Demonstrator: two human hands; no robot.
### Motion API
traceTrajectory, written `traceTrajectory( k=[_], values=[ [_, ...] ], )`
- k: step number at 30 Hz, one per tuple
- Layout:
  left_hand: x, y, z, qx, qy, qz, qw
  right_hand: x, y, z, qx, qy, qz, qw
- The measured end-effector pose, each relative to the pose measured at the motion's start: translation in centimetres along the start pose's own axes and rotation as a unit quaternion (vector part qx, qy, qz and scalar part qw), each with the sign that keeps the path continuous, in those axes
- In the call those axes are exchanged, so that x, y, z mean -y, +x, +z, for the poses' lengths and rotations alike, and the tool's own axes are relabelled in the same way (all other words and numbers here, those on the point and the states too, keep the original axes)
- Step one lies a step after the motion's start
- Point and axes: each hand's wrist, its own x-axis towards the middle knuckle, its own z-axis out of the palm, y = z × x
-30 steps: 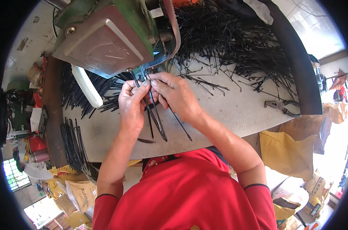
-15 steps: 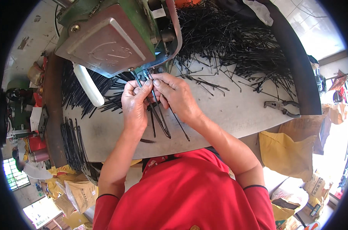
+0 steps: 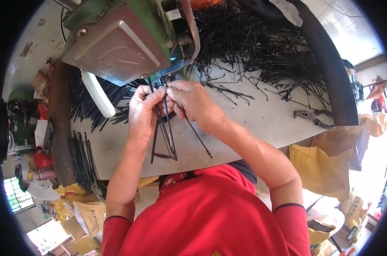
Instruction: The person repeatedly picks up thin black metal rods from a pile on a workbench and uses a manual bending machine to bend them into a U-shape. The person handles the rods one by one, feeding them into the machine and removing the finished pieces.
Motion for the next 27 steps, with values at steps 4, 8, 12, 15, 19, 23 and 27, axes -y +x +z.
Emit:
traceTrajectory(
  k=[4, 8, 12, 15, 19, 23, 27],
  values=[
    [0.3, -0.1, 0.0, -0.016, -0.010, 0.000, 1.000, -0.8, 0.1, 0.0, 0.009, 0.058, 0.007, 0.998],
    [0.0, -0.4, 0.5, -0.038, 0.002, 0.004, 0.999, -0.9, -0.2, 0.5, -0.009, 0.084, -0.011, 0.996],
    [-0.3, -1.0, 0.4, -0.050, 0.017, -0.011, 0.999, -0.7, -1.0, 1.8, -0.056, 0.033, -0.031, 0.997],
    [-1.4, -2.5, -0.5, -0.037, 0.059, 0.009, 0.998, -1.0, -2.2, 3.3, -0.054, -0.009, -0.076, 0.996],
    [-4.6, -5.9, -3.6, -0.173, 0.146, 0.005, 0.974, -1.2, -4.5, 2.3, -0.012, -0.219, -0.119, 0.968],
    [-6.4, -8.1, -14.3, -0.220, 0.370, 0.161, 0.888, -1.9, -5.8, -2.9, -0.138, -0.370, -0.148, 0.907],
    [-6.4, -9.1, -12.7, -0.218, 0.437, 0.192, 0.851, -2.0, -5.7, -7.9, -0.258, -0.582, -0.169, 0.752]
  ],
)
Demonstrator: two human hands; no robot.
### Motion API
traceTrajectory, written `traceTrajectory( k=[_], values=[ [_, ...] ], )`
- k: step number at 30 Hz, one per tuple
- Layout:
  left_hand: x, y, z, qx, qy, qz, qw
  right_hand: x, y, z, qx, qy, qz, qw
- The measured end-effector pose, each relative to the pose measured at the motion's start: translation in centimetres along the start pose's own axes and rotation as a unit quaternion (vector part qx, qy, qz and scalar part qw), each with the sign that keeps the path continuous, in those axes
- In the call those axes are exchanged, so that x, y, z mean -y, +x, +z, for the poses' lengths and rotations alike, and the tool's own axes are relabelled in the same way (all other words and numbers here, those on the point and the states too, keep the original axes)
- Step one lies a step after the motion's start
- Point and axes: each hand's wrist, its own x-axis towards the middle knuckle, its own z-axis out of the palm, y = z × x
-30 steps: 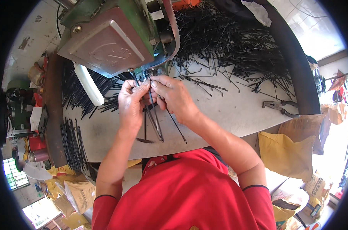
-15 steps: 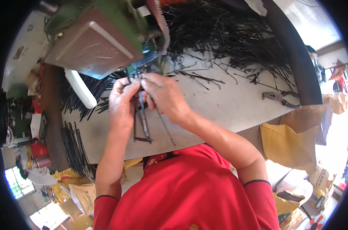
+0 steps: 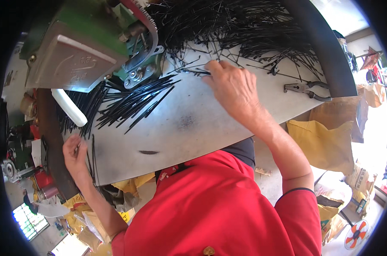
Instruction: The person repeatedly picks up thin black metal rods from a pile on a workbench and uses a manual bending machine to bend them into a U-shape. The person handles the rods one by one, feeding them into the machine and removing the finished pieces.
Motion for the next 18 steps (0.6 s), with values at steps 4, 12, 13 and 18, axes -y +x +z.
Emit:
traceTrajectory(
  k=[4, 12, 13, 18],
  values=[
    [-3.5, -2.6, 8.1, 0.143, 0.012, 0.069, 0.987, -0.7, 0.0, 0.8, -0.016, -0.065, -0.003, 0.998],
    [-5.6, -2.6, 17.9, 0.104, 0.185, 0.343, 0.915, -1.6, -1.3, 0.3, -0.079, 0.006, 0.000, 0.997],
    [-5.8, -2.5, 18.0, 0.102, 0.204, 0.349, 0.909, -1.7, -1.4, 0.2, -0.077, 0.015, 0.004, 0.997],
    [-5.7, -2.5, 17.9, 0.099, 0.157, 0.344, 0.920, -1.9, -1.8, 0.2, -0.081, 0.051, 0.011, 0.995]
  ],
)
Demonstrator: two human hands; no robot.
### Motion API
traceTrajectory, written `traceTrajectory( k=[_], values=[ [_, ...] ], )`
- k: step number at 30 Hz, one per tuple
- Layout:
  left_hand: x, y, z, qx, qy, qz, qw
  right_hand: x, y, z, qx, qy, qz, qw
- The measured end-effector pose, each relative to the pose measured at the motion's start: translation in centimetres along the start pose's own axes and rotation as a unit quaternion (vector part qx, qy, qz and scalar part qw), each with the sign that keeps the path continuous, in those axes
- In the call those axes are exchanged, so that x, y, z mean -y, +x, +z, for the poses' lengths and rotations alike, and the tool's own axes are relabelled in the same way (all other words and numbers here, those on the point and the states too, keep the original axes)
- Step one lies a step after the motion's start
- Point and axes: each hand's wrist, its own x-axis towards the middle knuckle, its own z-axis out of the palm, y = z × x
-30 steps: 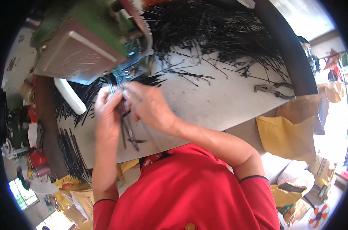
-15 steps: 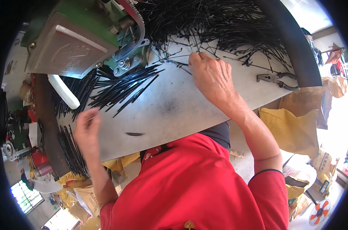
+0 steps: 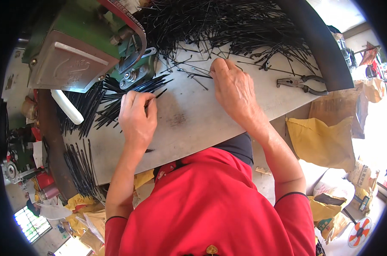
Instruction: The person repeatedly picks up thin black metal rods from a pile on a workbench and uses a manual bending machine to bend them into a U-shape. The person handles the rods one by one, feeding them into the machine and removing the finished pieces.
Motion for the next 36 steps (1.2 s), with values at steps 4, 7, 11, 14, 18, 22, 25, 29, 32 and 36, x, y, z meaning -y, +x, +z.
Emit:
traceTrajectory(
  k=[4, 7, 11, 14, 18, 22, 25, 29, 32, 36],
  values=[
    [0.0, -1.0, -0.9, 0.015, -0.117, -0.088, 0.989, 1.3, -0.3, -0.5, 0.054, 0.044, 0.019, 0.997],
    [-0.4, -0.9, -1.3, -0.001, -0.260, -0.195, 0.946, 1.9, -0.7, -0.4, 0.084, -0.038, -0.038, 0.995],
    [1.2, -1.0, -1.5, -0.007, -0.274, -0.170, 0.947, 2.8, -0.2, -1.0, 0.119, -0.122, -0.042, 0.984],
    [0.4, -0.7, -2.3, -0.015, -0.487, -0.311, 0.816, 3.1, 0.2, -1.2, 0.104, -0.141, -0.054, 0.983],
    [1.4, 0.5, -3.0, -0.037, -0.597, -0.396, 0.697, 4.3, 0.7, -0.4, 0.097, 0.107, 0.006, 0.990],
    [3.3, 1.5, -2.0, -0.060, -0.623, -0.395, 0.672, 8.8, 2.2, 0.6, 0.183, 0.264, 0.079, 0.944],
    [3.1, 2.1, -1.9, -0.052, -0.633, -0.390, 0.666, 8.3, 2.2, 5.3, 0.024, 0.189, -0.079, 0.979],
    [3.4, 1.9, -1.9, -0.036, -0.639, -0.398, 0.658, 9.7, 2.8, 6.0, 0.014, 0.075, -0.095, 0.993],
    [3.7, 1.8, -2.2, -0.025, -0.649, -0.389, 0.653, 10.1, 2.9, 6.1, 0.017, 0.031, -0.107, 0.994],
    [4.1, 1.8, -2.3, -0.018, -0.670, -0.392, 0.630, 10.4, 3.0, 6.1, 0.013, 0.021, -0.114, 0.993]
  ],
)
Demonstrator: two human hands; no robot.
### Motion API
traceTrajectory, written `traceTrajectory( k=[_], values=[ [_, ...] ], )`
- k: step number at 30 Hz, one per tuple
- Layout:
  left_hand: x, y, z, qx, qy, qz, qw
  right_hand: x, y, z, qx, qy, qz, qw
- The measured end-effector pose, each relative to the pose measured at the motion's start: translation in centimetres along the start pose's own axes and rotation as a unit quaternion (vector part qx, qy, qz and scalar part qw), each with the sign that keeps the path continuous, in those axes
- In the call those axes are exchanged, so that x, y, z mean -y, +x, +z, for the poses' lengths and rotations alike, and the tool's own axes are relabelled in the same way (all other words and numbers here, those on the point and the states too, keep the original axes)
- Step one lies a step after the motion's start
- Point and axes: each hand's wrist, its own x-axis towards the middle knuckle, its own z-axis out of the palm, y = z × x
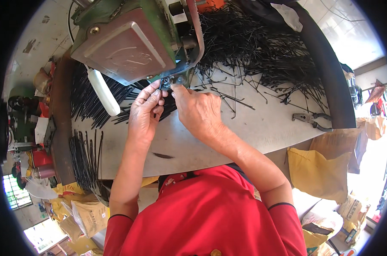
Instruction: The person repeatedly picks up thin black metal rods from a pile on a workbench and uses a manual bending machine to bend them into a U-shape. The person handles the rods one by one, feeding them into the machine and removing the finished pieces.
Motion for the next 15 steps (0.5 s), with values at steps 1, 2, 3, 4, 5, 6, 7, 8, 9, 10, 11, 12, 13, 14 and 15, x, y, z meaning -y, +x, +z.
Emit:
traceTrajectory(
  k=[1, 2, 3, 4, 5, 6, 7, 8, 9, 10, 11, 12, 13, 14, 15],
  values=[
    [-0.03, 0.05, -0.15, 0.004, -0.003, -0.001, 1.000, 0.04, 0.02, 0.01, 0.000, 0.000, -0.001, 1.000],
    [-0.09, 0.10, -0.25, 0.009, -0.005, -0.002, 1.000, 0.06, 0.03, 0.02, -0.001, -0.002, -0.002, 1.000],
    [-0.17, 0.13, -0.32, 0.012, -0.005, -0.005, 1.000, 0.07, 0.04, 0.03, -0.002, -0.004, -0.003, 1.000],
    [-0.26, 0.15, -0.35, 0.014, -0.005, -0.008, 1.000, 0.08, 0.05, 0.03, -0.004, -0.005, -0.004, 1.000],
    [-0.31, 0.17, -0.36, 0.016, -0.005, -0.011, 1.000, 0.05, 0.06, 0.04, -0.004, -0.004, -0.005, 1.000],
    [-0.43, 0.13, -0.28, 0.018, 0.002, -0.012, 1.000, 0.01, 0.08, 0.05, -0.005, -0.003, -0.006, 1.000],
    [-0.60, 0.06, -0.15, 0.020, 0.010, -0.014, 1.000, -0.03, 0.09, 0.07, -0.006, -0.001, -0.006, 1.000],
    [-0.65, 0.00, -0.09, 0.022, 0.017, -0.015, 0.999, -0.05, 0.10, 0.08, -0.006, -0.004, -0.007, 1.000],
    [-0.59, 0.00, -0.10, 0.015, 0.020, -0.010, 1.000, -0.07, 0.11, 0.08, -0.005, -0.006, -0.007, 1.000],
    [-0.52, 0.02, -0.10, 0.008, 0.023, -0.006, 1.000, -0.07, 0.09, 0.07, -0.004, -0.009, -0.007, 1.000],
    [-0.48, 0.06, -0.12, 0.001, 0.026, 0.000, 1.000, -0.06, 0.10, 0.02, -0.005, -0.005, -0.008, 1.000],
    [-0.44, 0.06, -0.21, 0.001, 0.024, 0.002, 1.000, -0.03, 0.07, -0.05, -0.006, -0.002, -0.008, 1.000],
    [-0.39, 0.05, -0.36, 0.001, 0.023, 0.004, 1.000, -0.03, 0.06, -0.07, -0.007, 0.001, -0.009, 1.000],
    [-0.33, 0.05, -0.43, 0.001, 0.021, 0.006, 1.000, -0.05, 0.04, -0.05, -0.007, -0.001, -0.010, 1.000],
    [-0.34, 0.05, -0.35, -0.002, 0.020, 0.002, 1.000, -0.08, 0.01, 0.00, -0.007, -0.002, -0.011, 1.000]
  ],
)
